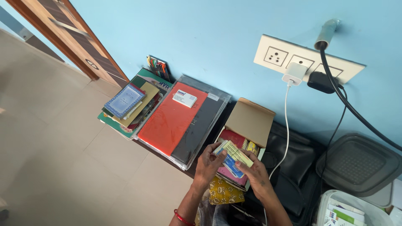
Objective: The person organizes stationery items on a cluttered desk. They handle notebooks, small packets, and a plastic container, moving items between a cardboard box and the container. The person repeatedly picks up, sorts, and places small packets and notebooks.
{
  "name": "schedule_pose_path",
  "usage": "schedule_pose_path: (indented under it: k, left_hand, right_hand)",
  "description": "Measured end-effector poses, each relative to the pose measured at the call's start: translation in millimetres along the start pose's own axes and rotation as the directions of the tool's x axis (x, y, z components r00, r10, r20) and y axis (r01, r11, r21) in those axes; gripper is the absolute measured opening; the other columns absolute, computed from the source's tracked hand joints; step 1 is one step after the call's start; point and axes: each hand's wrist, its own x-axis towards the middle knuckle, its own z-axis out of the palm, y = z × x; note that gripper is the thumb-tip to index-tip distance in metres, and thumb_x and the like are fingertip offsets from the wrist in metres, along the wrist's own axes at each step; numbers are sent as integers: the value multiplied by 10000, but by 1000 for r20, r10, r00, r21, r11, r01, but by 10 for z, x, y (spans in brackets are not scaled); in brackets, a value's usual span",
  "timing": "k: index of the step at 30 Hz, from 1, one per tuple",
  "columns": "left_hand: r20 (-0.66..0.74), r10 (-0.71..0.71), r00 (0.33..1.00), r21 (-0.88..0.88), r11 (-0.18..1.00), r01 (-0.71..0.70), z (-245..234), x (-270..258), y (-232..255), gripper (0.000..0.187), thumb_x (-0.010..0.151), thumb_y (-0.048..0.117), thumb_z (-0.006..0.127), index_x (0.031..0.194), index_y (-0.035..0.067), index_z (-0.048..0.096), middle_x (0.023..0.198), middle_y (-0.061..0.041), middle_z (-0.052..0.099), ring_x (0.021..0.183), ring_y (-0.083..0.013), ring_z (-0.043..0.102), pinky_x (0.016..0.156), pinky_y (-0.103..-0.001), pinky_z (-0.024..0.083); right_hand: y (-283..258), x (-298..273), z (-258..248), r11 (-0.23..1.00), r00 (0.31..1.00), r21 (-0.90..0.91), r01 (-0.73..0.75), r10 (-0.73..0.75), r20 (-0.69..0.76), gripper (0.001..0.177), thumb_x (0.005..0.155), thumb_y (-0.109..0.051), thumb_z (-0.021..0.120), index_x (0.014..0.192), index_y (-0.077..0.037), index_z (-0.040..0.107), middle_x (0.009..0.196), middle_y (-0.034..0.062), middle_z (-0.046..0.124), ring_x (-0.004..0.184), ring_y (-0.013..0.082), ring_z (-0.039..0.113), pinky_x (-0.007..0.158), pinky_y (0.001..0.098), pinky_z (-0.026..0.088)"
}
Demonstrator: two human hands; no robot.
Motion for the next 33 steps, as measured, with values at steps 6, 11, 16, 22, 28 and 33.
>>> schedule_pose_path:
  k: [6,11,16,22,28,33]
  left_hand:
    - [77,17,997,-21,1000,-15,51,-21,23,761,895,378,719,1442,-71,440,1120,-145,663,964,-218,721,748,-325,641]
    - [94,44,995,-153,988,-30,287,-69,-89,860,835,242,763,1538,33,315,1191,-139,588,981,-181,654,750,-314,613]
    - [137,-64,988,-263,960,99,678,-187,-93,740,874,193,700,1504,34,345,1171,-130,665,982,-182,682,778,-327,594]
    - [312,-72,947,-165,978,128,1245,-371,-9,688,911,188,681,1494,1,367,1180,-158,669,1062,-203,679,906,-365,567]
    - [406,-94,909,-141,976,164,1884,-552,-66,616,917,199,696,1433,-10,433,1180,-148,678,1085,-178,680,946,-369,575]
    - [347,-86,934,-233,957,175,1950,-629,-87,563,914,209,700,1391,6,481,1193,-120,676,1056,-162,685,910,-355,586]
  right_hand:
    - [9,-125,-98,997,999,70,-26,27,-24,620,858,-282,772,1364,18,576,1134,145,716,1059,183,677,915,332,528]
    - [-120,-398,-88,985,993,123,119,-116,-33,657,891,-276,781,1418,22,526,1204,125,683,1075,163,662,899,306,538]
    - [-530,-1073,-495,690,854,-609,392,-518,-37,639,878,-287,806,1396,-3,561,1280,174,674,1097,272,703,879,357,593]
    - [-434,-1936,-2031,447,377,-887,-113,-807,-454,377,876,-117,703,1245,-50,666,1245,176,706,1127,352,700,949,401,556]
    - [330,-2699,-3268,445,370,-528,-724,-395,-841,504,880,-401,773,1192,-11,704,1069,269,708,978,448,688,846,520,550]
    - [1265,-2735,-3797,452,464,-642,-620,-449,-764,423,1007,-445,643,1118,-47,736,905,248,722,893,457,697,792,528,559]
